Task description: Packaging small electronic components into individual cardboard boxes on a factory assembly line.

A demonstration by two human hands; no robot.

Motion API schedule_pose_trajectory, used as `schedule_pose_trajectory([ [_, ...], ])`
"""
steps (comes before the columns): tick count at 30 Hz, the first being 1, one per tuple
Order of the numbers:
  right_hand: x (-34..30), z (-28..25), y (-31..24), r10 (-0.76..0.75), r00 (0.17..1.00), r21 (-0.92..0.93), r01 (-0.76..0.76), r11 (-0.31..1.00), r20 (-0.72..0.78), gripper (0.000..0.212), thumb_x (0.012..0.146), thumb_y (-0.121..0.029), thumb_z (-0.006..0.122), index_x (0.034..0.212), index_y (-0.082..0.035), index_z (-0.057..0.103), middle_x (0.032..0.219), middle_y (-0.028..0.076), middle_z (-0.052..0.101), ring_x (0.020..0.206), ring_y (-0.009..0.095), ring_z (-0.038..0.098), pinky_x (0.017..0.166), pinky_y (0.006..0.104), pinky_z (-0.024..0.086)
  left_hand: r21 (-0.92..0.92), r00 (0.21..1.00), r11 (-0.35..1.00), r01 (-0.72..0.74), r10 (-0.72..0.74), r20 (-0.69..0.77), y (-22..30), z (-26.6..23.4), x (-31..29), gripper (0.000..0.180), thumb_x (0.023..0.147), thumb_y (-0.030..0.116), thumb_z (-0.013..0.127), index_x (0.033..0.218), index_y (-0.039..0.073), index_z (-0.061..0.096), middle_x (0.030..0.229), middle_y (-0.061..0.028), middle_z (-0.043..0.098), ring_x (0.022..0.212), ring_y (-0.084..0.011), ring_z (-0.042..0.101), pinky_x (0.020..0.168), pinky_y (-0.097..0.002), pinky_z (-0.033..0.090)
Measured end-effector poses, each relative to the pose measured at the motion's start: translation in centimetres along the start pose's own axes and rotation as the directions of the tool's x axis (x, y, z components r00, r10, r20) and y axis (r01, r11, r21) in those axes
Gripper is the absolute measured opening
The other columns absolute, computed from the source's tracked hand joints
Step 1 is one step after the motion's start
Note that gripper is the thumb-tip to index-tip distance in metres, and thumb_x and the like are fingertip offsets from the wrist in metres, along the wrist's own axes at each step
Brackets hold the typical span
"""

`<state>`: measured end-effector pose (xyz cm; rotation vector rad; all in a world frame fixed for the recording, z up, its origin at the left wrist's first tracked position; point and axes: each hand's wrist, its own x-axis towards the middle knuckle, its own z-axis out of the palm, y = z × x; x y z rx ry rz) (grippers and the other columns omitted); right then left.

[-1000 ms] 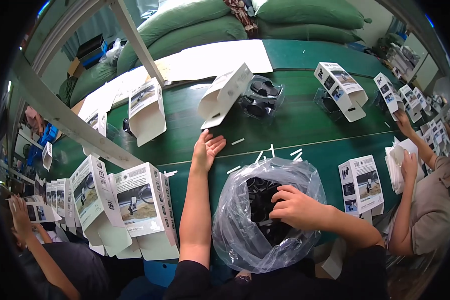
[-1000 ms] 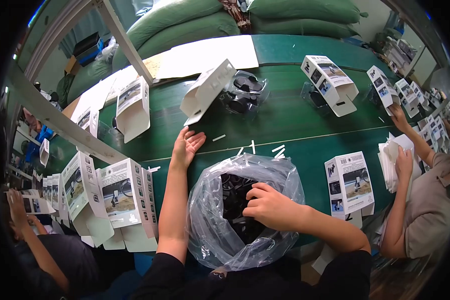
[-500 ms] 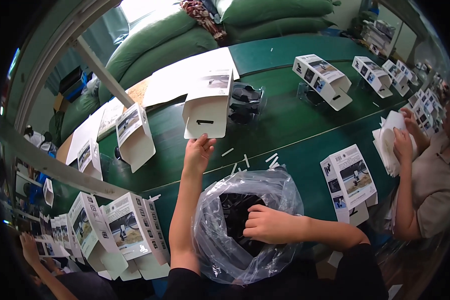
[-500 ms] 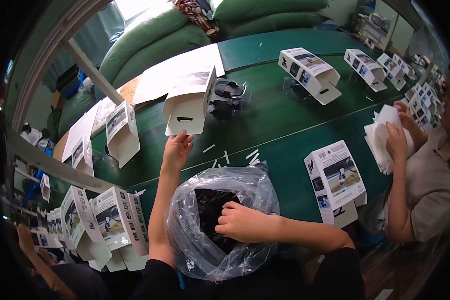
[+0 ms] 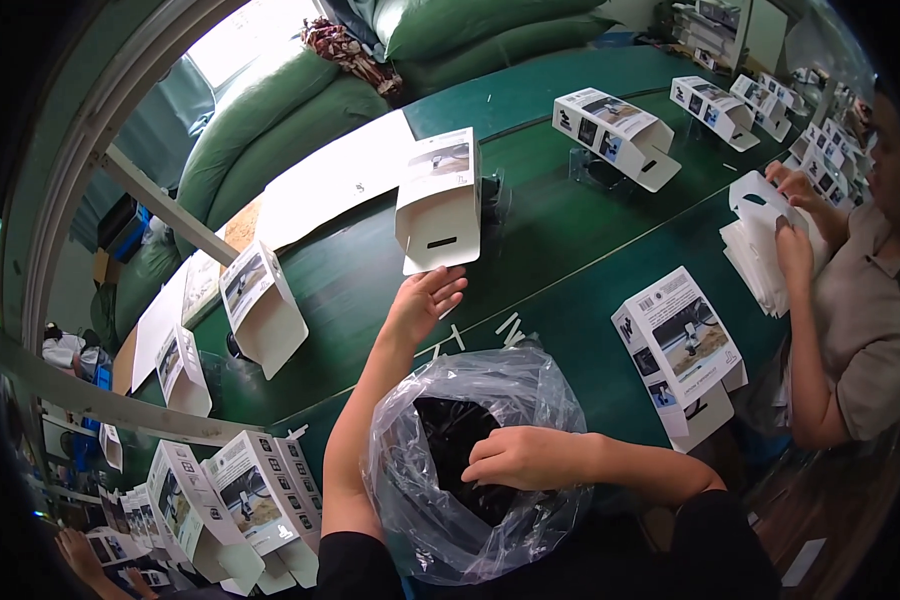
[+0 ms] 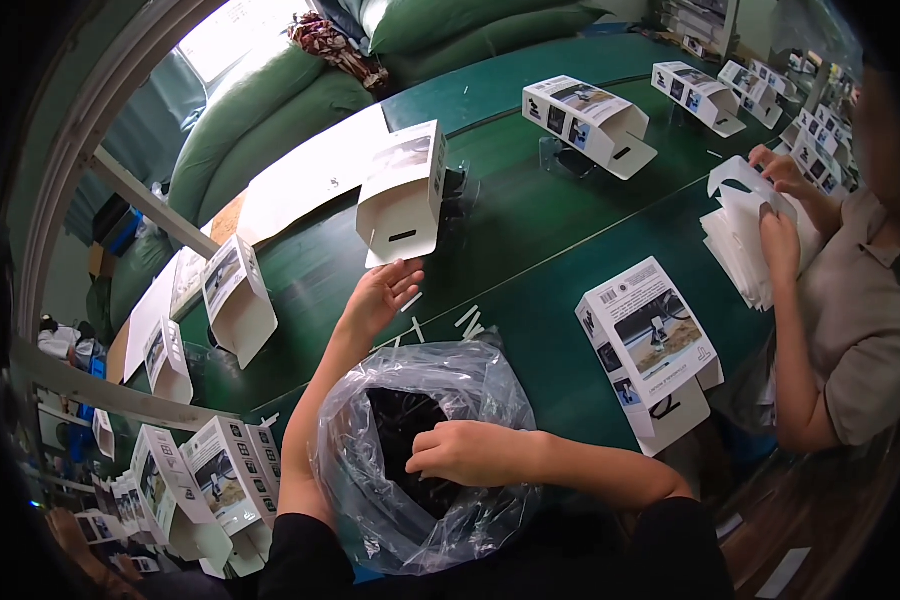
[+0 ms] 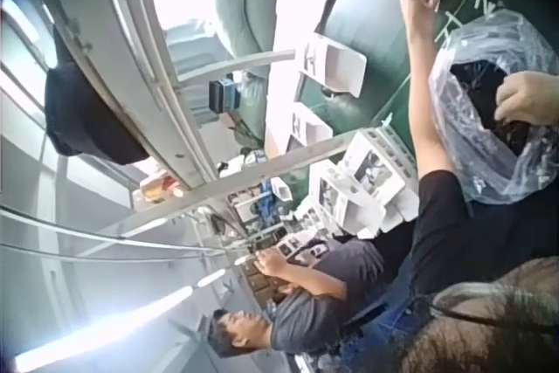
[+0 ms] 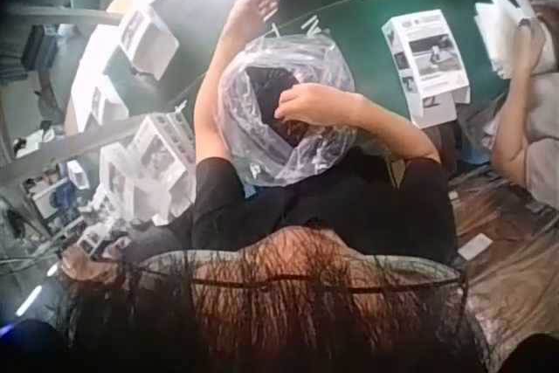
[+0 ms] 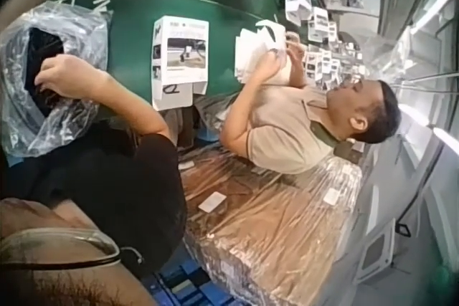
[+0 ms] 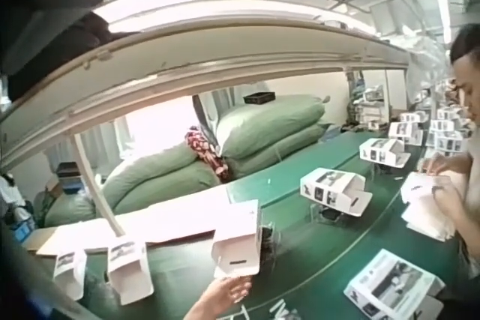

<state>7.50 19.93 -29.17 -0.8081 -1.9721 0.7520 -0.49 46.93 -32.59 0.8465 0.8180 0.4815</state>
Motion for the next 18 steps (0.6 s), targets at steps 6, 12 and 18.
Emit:
schedule_pose_trajectory([
  [6,0.2,-0.4,0.1,-0.008,1.0,0.031,0.008,0.999,-0.026,0.015,0.081,-0.004,0.059,0.096,-0.004,0.061,0.09,0.006,0.059,0.071,0.022,0.058,0.065,0.0291,0.048,0.117,0.988,0.985,0.128,-0.138,0.076,0.7,-0.4,-1.7,0.029,0.088,0.008,0.057,0.11,-0.006,0.046,0.097,-0.0175,0.061,0.085,-0.0239,0.066,0.073,-0.0303,0.057],
  [12,0.1,-1.5,-0.1,0.035,0.998,0.063,-0.031,0.998,-0.06,0.014,0.08,0.001,0.06,0.093,-0.003,0.062,0.089,0.006,0.06,0.069,0.021,0.059,0.062,0.0273,0.048,0.016,0.985,0.992,-0.129,0.13,-0.111,-0.3,-5.3,-4.4,0.03,0.087,0.008,0.056,0.109,-0.009,0.046,0.102,-0.0232,0.059,0.09,-0.0289,0.064,0.078,-0.0331,0.056],
  [18,0.7,-4.1,0.4,0.123,0.988,0.201,-0.102,0.974,-0.093,0.02,0.075,0.007,0.063,0.093,-0.002,0.063,0.09,0.005,0.063,0.067,0.017,0.058,0.061,0.0237,0.046,-0.118,0.972,0.992,-0.055,0.026,-0.235,0.9,-5.6,-3.9,0.043,0.088,0.019,0.055,0.112,-0.013,0.041,0.109,-0.0305,0.052,0.097,-0.0368,0.06,0.087,-0.0383,0.052],
])
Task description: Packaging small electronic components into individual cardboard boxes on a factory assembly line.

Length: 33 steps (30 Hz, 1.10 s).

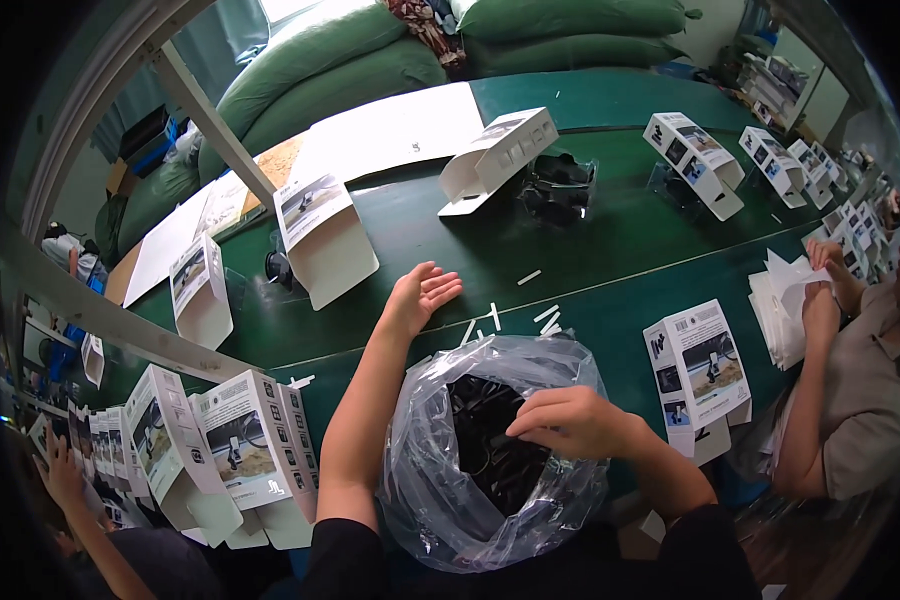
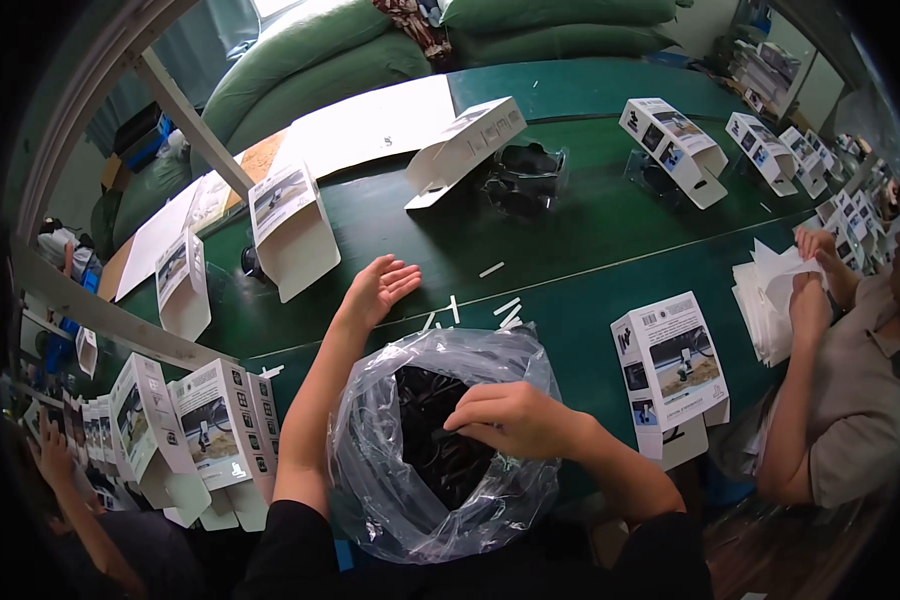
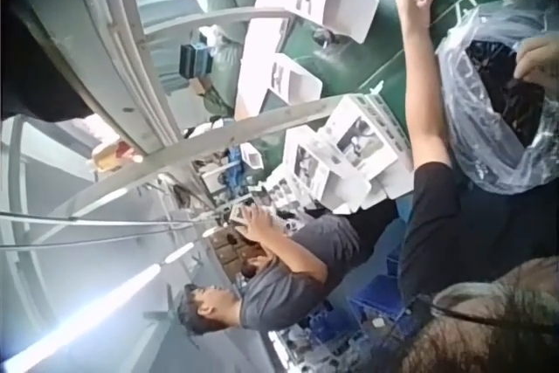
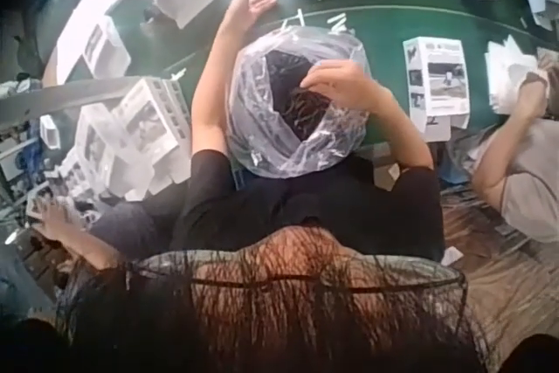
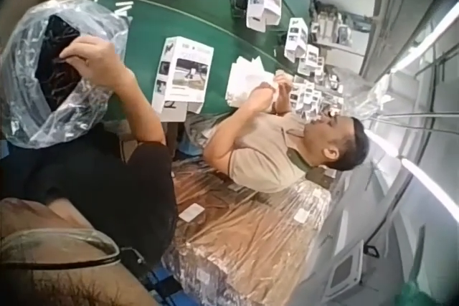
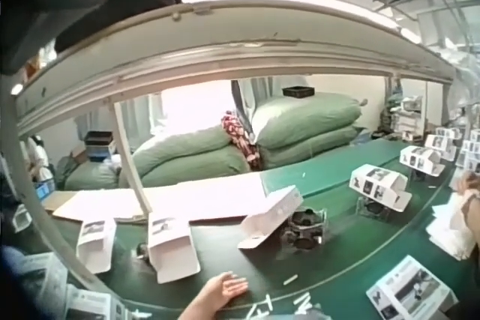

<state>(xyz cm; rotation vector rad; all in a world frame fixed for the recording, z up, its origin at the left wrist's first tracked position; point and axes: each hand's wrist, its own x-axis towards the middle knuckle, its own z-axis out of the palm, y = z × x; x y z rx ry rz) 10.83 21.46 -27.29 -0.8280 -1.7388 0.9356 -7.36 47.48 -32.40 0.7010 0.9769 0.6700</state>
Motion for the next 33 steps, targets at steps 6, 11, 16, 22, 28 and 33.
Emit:
schedule_pose_trajectory([
  [6,-0.9,-2.3,4.3,-0.018,0.949,0.213,0.089,0.973,-0.315,0.022,0.073,0.013,0.063,0.091,0.001,0.062,0.088,0.008,0.061,0.067,0.016,0.057,0.061,0.0223,0.047,-0.083,0.997,0.994,0.075,-0.077,-0.015,1.2,4.5,6.2,0.061,0.092,0.035,0.047,0.122,-0.017,0.032,0.116,-0.0361,0.048,0.099,-0.0409,0.059,0.082,-0.0377,0.055],
  [11,-3.0,-2.5,8.1,0.263,0.8,0.584,0.131,0.801,-0.539,0.021,0.073,0.016,0.06,0.088,0.002,0.061,0.086,0.01,0.059,0.067,0.018,0.058,0.064,0.0232,0.05,-0.337,0.985,0.935,0.107,-0.147,-0.095,1.7,7.2,11.3,0.054,0.092,0.029,0.049,0.12,-0.015,0.035,0.107,-0.0293,0.055,0.085,-0.0344,0.065,0.064,-0.0276,0.059],
  [16,-3.8,-3.1,9.4,0.341,0.747,0.617,0.117,0.778,-0.571,0.019,0.075,0.016,0.058,0.087,0.002,0.06,0.086,0.011,0.058,0.067,0.018,0.057,0.065,0.0241,0.05,-0.223,0.987,0.962,0.159,-0.162,0.002,1.8,8.0,13.4,0.051,0.092,0.027,0.049,0.12,-0.014,0.035,0.106,-0.0275,0.056,0.086,-0.0326,0.064,0.066,-0.0275,0.058],
  [22,-3.7,-3.1,9.8,0.405,0.756,0.659,0.046,0.751,-0.514,0.018,0.077,0.015,0.058,0.089,0.002,0.061,0.086,0.009,0.06,0.068,0.015,0.058,0.066,0.0225,0.049,-0.087,0.969,0.973,0.212,-0.198,0.149,-0.2,10.3,13.8,0.047,0.092,0.024,0.051,0.119,-0.012,0.036,0.104,-0.0249,0.056,0.088,-0.0299,0.064,0.068,-0.0272,0.057],
  [28,-3.5,-3.0,9.4,0.441,0.765,0.666,-0.02,0.745,-0.47,0.017,0.078,0.013,0.059,0.089,0.001,0.062,0.084,0.007,0.062,0.071,0.012,0.058,0.068,0.0209,0.048,-0.01,0.949,0.984,0.179,-0.171,0.264,-6.1,16.8,12.4,0.043,0.092,0.02,0.052,0.118,-0.011,0.037,0.103,-0.0222,0.057,0.09,-0.0272,0.064,0.071,-0.027,0.057],
  [33,-3.9,-3.4,9.1,0.474,0.748,0.67,-0.053,0.74,-0.464,0.017,0.078,0.011,0.06,0.09,0.0,0.062,0.082,0.006,0.063,0.071,0.01,0.058,0.068,0.0197,0.048,0.034,0.928,0.992,0.119,-0.123,0.353,-9.3,20.4,10.1,0.04,0.092,0.017,0.053,0.118,-0.009,0.037,0.101,-0.0201,0.058,0.091,-0.0249,0.064,0.073,-0.0268,0.056],
])
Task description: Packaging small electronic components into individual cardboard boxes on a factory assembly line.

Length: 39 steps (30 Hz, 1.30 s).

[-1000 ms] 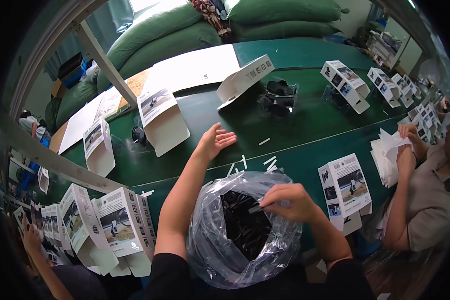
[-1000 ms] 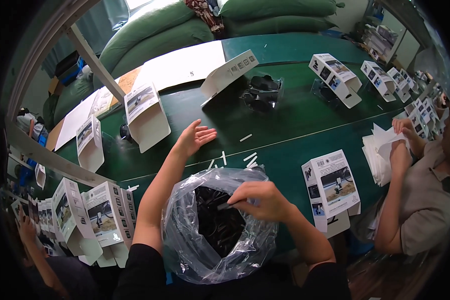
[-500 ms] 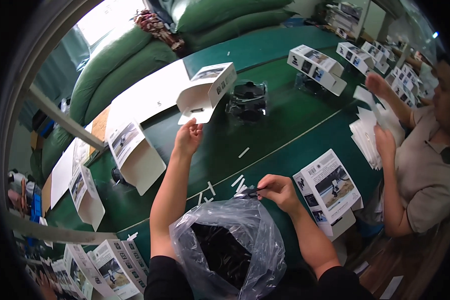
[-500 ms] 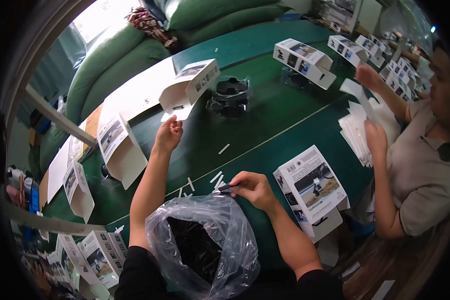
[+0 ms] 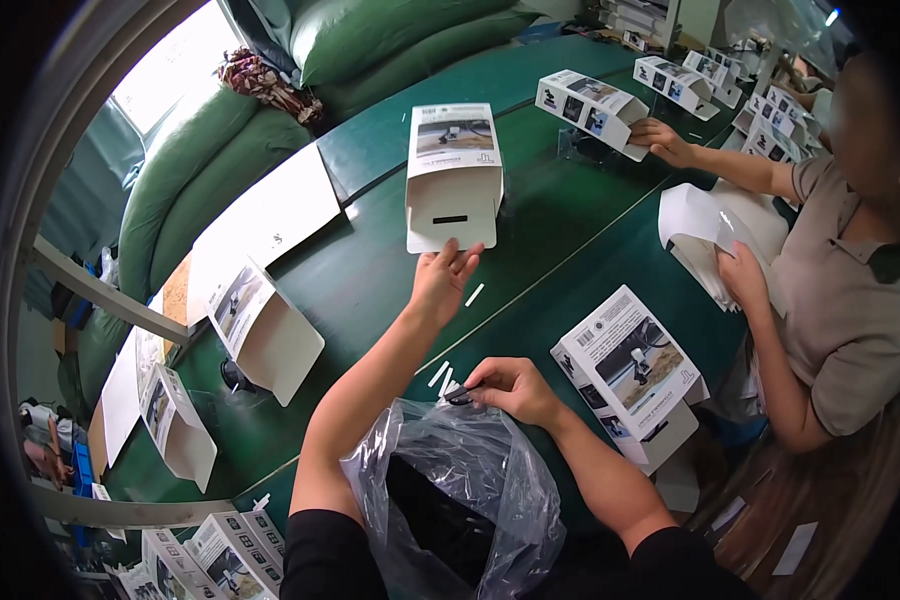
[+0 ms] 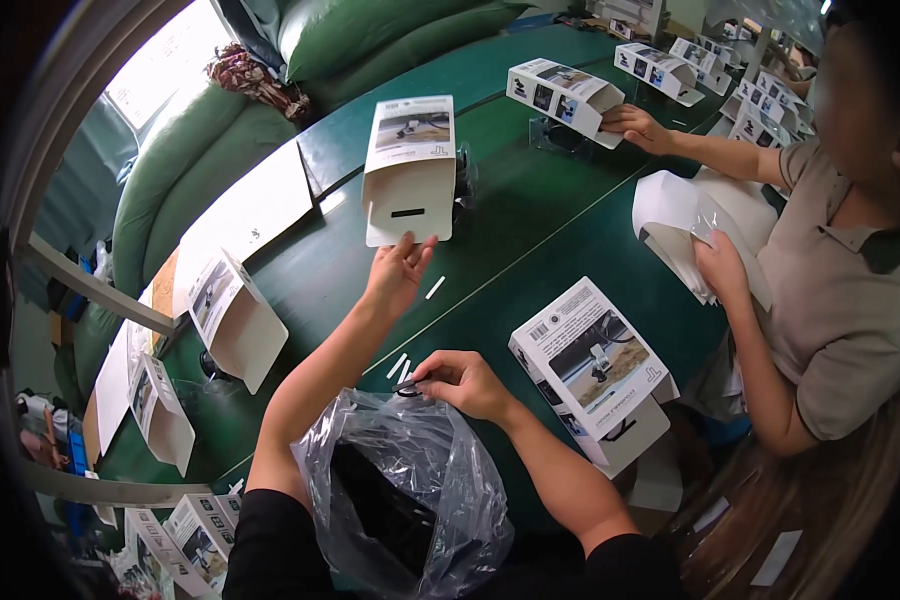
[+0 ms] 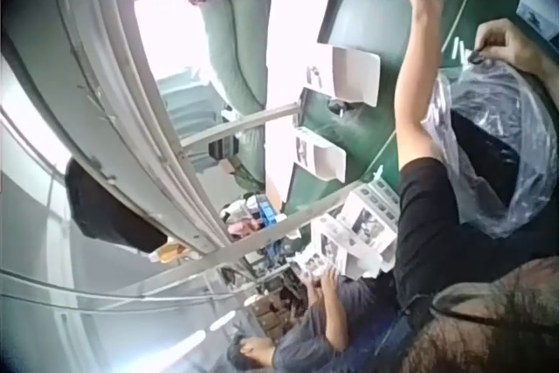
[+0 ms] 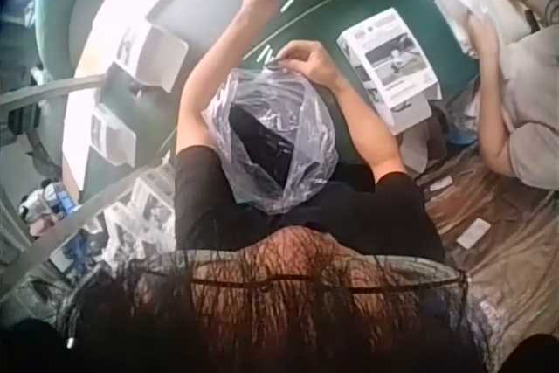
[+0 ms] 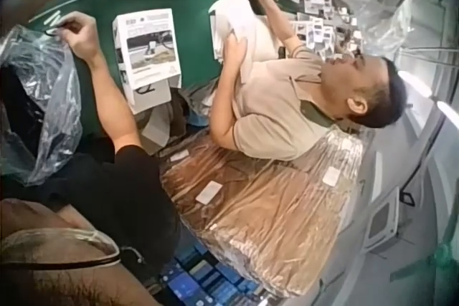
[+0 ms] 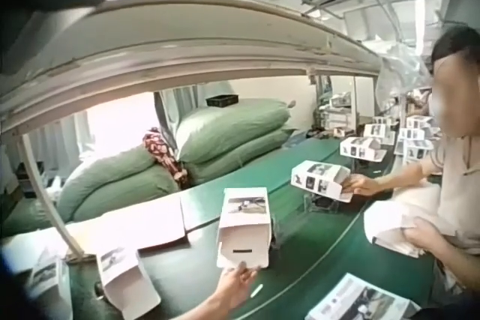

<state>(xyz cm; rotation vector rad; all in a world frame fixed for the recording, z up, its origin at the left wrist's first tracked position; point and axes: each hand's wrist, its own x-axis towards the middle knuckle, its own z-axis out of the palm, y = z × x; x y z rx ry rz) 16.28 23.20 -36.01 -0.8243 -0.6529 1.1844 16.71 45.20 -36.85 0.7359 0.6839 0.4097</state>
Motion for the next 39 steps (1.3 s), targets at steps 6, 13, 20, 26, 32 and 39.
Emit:
schedule_pose_trajectory([
  [6,0.0,-0.2,-0.5,-0.021,0.999,-0.015,0.02,1.0,-0.033,0.017,0.078,0.009,0.059,0.092,0.0,0.064,0.081,0.005,0.064,0.069,0.009,0.057,0.067,0.0179,0.046,0.059,0.994,0.997,-0.058,0.052,0.096,-0.9,2.1,-0.1,0.036,0.092,0.014,0.054,0.118,-0.007,0.038,0.099,-0.0174,0.058,0.093,-0.0222,0.064,0.075,-0.0265,0.055],
  [13,-0.1,-0.4,-0.2,-0.016,0.999,-0.023,0.015,1.0,-0.032,0.016,0.078,0.008,0.06,0.091,0.0,0.064,0.08,0.005,0.064,0.068,0.009,0.057,0.067,0.0176,0.046,0.164,0.97,0.982,0.093,-0.126,0.206,-0.8,2.8,-0.1,0.031,0.091,0.015,0.056,0.108,-0.009,0.048,0.096,-0.0181,0.06,0.088,-0.0219,0.064,0.078,-0.0287,0.056],
  [20,-0.6,-0.7,-0.6,-0.041,0.99,-0.035,0.036,0.999,-0.133,0.015,0.079,0.009,0.059,0.092,0.0,0.062,0.083,0.006,0.062,0.07,0.012,0.058,0.068,0.0195,0.048,0.47,0.947,0.861,0.195,-0.291,0.139,3.4,1.6,-6.9,0.027,0.088,0.014,0.06,0.102,-0.009,0.054,0.094,-0.0182,0.061,0.08,-0.0221,0.065,0.078,-0.0295,0.056],
  [26,0.5,-0.7,-3.2,-0.291,0.921,-0.176,0.251,0.952,-0.259,0.012,0.083,0.008,0.058,0.094,0.003,0.06,0.093,0.008,0.057,0.073,0.016,0.059,0.071,0.0266,0.054,0.238,0.996,0.969,0.061,-0.044,-0.076,4.6,-4.2,-13.0,0.033,0.089,0.017,0.06,0.11,-0.007,0.05,0.098,-0.018,0.061,0.082,-0.0226,0.065,0.076,-0.0286,0.056],
  [32,8.7,6.1,-8.2,-0.33,0.922,-0.696,0.371,0.614,0.201,0.012,0.075,0.008,0.062,0.085,0.001,0.064,0.084,0.006,0.063,0.067,0.015,0.058,0.06,0.0254,0.048,-0.085,0.953,0.983,-0.165,0.137,-0.269,4.5,-8.5,-17.3,0.039,0.09,0.02,0.059,0.118,-0.004,0.045,0.102,-0.0176,0.061,0.083,-0.0226,0.065,0.072,-0.0272,0.056],
  [39,17.6,9.6,-1.4,-0.302,0.819,-0.805,0.555,0.209,0.487,0.009,0.076,0.002,0.061,0.083,-0.002,0.065,0.08,0.006,0.063,0.062,0.02,0.057,0.059,0.0286,0.047,0.133,0.921,0.949,-0.285,0.31,-0.236,4.4,-10.1,-18.4,0.037,0.093,0.021,0.052,0.119,-0.004,0.043,0.099,-0.0184,0.06,0.085,-0.0232,0.065,0.068,-0.0273,0.055],
])
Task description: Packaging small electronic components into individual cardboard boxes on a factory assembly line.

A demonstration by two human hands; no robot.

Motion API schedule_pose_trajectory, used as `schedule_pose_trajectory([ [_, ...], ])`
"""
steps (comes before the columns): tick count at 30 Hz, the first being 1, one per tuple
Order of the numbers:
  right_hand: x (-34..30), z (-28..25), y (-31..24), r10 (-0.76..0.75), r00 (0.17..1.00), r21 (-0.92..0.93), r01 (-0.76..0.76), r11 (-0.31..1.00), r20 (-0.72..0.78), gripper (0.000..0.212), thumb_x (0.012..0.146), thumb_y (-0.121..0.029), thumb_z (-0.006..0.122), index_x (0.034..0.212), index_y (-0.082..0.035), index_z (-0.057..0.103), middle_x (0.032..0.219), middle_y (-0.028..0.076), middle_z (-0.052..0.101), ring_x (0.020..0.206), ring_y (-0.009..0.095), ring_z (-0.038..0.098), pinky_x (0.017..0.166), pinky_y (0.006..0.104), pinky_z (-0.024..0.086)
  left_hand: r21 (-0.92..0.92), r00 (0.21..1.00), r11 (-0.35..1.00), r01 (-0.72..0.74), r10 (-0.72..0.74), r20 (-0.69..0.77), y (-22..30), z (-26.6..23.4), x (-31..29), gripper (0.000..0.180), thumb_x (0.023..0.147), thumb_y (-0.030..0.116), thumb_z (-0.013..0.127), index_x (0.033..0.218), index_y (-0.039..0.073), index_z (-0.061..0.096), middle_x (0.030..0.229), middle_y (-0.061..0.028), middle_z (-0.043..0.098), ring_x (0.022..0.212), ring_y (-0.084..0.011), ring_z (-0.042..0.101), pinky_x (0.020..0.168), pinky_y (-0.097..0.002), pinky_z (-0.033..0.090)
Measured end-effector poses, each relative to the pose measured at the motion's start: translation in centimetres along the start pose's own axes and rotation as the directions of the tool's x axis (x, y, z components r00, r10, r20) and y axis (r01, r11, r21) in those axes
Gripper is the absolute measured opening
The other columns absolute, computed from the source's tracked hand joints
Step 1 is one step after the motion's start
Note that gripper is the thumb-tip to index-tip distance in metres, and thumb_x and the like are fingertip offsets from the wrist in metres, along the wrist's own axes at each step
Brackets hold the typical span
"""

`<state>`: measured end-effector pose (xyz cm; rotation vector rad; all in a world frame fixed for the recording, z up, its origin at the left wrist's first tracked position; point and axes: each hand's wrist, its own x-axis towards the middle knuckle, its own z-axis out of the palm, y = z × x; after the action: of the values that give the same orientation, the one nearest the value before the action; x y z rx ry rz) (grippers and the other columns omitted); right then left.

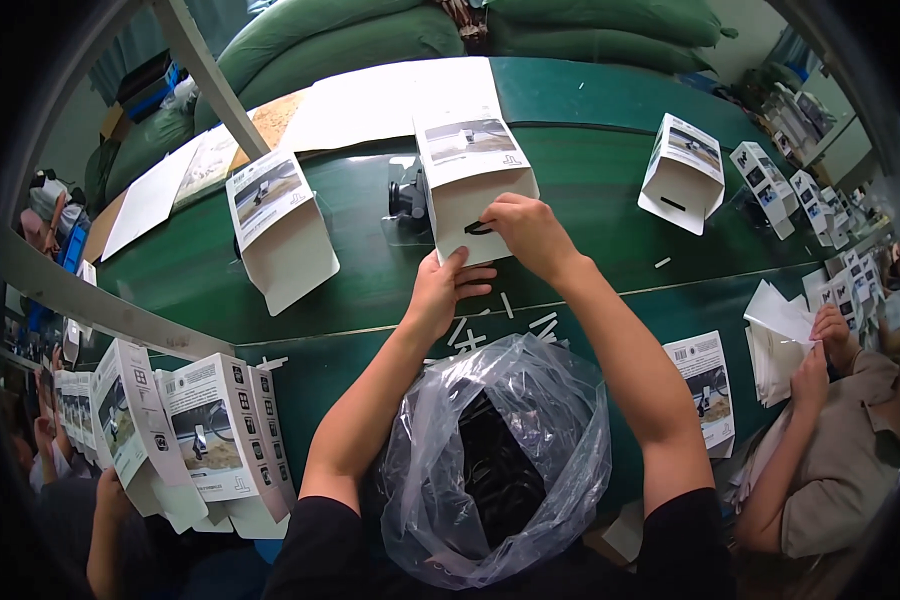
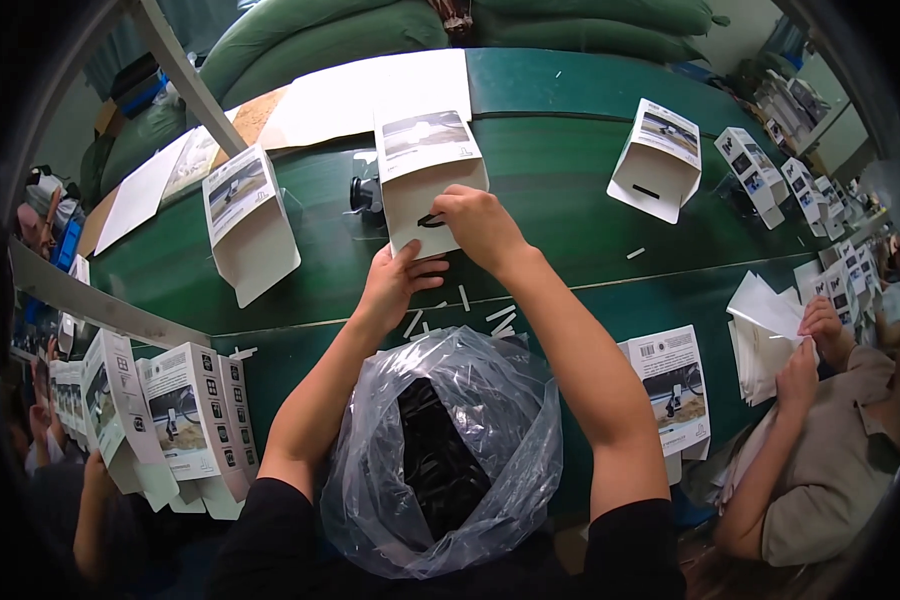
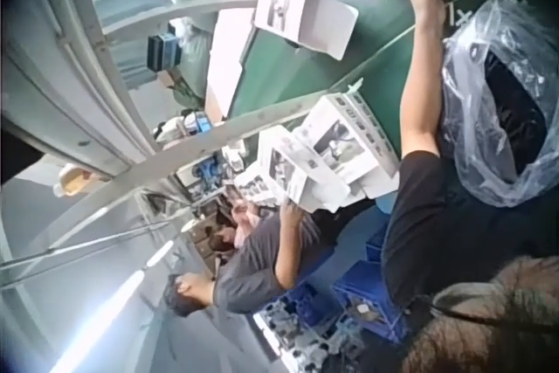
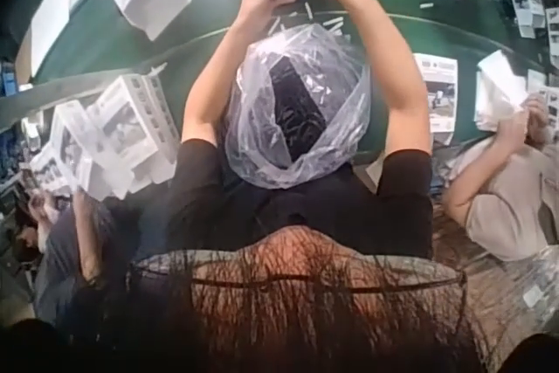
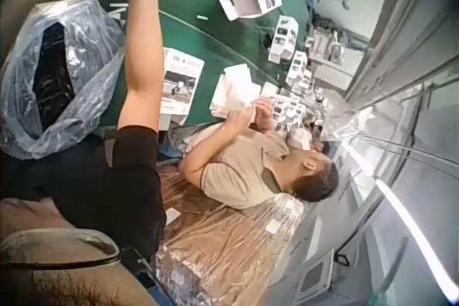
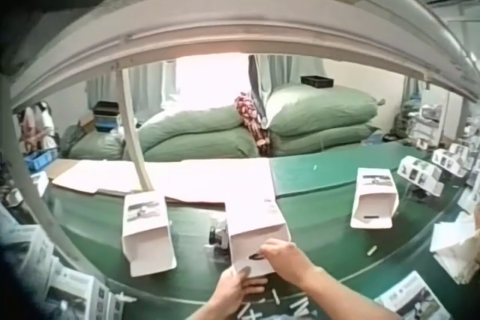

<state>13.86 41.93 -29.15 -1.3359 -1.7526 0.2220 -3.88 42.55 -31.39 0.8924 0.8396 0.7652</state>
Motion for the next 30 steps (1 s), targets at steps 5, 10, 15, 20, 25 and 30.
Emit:
schedule_pose_trajectory([
  [5,1.0,2.6,-0.1,-0.028,0.999,-0.09,0.032,0.995,0.043,0.006,0.077,-0.002,0.059,0.08,-0.002,0.065,0.079,0.005,0.063,0.061,0.022,0.057,0.06,0.0309,0.048,0.006,1.0,1.0,0.017,-0.017,0.025,0.8,-1.0,-0.5,0.035,0.094,0.021,0.05,0.118,-0.004,0.043,0.099,-0.0184,0.06,0.085,-0.0234,0.066,0.066,-0.0269,0.054],
  [10,0.6,2.1,-0.4,-0.021,0.996,-0.14,0.032,0.99,0.081,0.006,0.078,-0.003,0.059,0.079,-0.003,0.065,0.078,0.005,0.063,0.062,0.022,0.058,0.062,0.0316,0.048,0.008,0.999,1.0,0.026,-0.027,0.04,0.9,-1.6,-0.1,0.035,0.094,0.02,0.051,0.117,-0.005,0.043,0.099,-0.0182,0.061,0.085,-0.023,0.066,0.064,-0.0262,0.054],
  [15,-0.2,2.7,-0.2,-0.011,0.996,-0.26,0.035,0.965,0.09,0.009,0.077,-0.003,0.056,0.079,-0.004,0.064,0.079,0.006,0.062,0.065,0.023,0.058,0.062,0.0326,0.049,0.009,0.997,1.0,0.03,-0.03,0.071,0.8,-2.0,0.1,0.037,0.093,0.02,0.051,0.117,-0.006,0.044,0.1,-0.0179,0.061,0.084,-0.0226,0.066,0.064,-0.0262,0.054],
  [20,-1.4,1.7,-0.5,-0.125,0.989,-0.351,0.143,0.925,0.073,0.012,0.075,0.0,0.053,0.08,-0.004,0.063,0.083,0.007,0.06,0.068,0.025,0.058,0.064,0.0334,0.049,0.002,0.991,0.999,0.047,-0.047,0.122,0.6,-2.3,0.5,0.039,0.092,0.021,0.054,0.117,-0.007,0.044,0.101,-0.0189,0.06,0.086,-0.0234,0.066,0.068,-0.0274,0.054],
  [25,-3.0,-4.7,-10.0,0.001,0.987,-0.03,0.004,1.0,0.161,0.024,0.067,0.011,0.052,0.083,-0.004,0.061,0.095,0.009,0.059,0.07,0.021,0.055,0.063,0.0283,0.048,0.055,0.985,0.994,0.097,-0.104,0.136,1.1,-4.9,-0.4,0.044,0.088,0.02,0.061,0.118,-0.008,0.043,0.104,-0.0215,0.059,0.093,-0.0256,0.063,0.076,-0.0294,0.054],
  [30,-12.5,-3.6,-17.9,-0.201,0.713,-0.093,0.351,0.932,0.672,0.018,0.074,-0.013,0.059,0.09,-0.006,0.055,0.08,0.007,0.051,0.071,0.02,0.051,0.065,0.0277,0.045,-0.093,0.994,0.996,0.011,-0.001,0.109,1.8,-7.8,-2.8,0.049,0.086,0.015,0.065,0.12,-0.008,0.04,0.108,-0.0238,0.056,0.1,-0.0283,0.06,0.089,-0.0318,0.05],
])
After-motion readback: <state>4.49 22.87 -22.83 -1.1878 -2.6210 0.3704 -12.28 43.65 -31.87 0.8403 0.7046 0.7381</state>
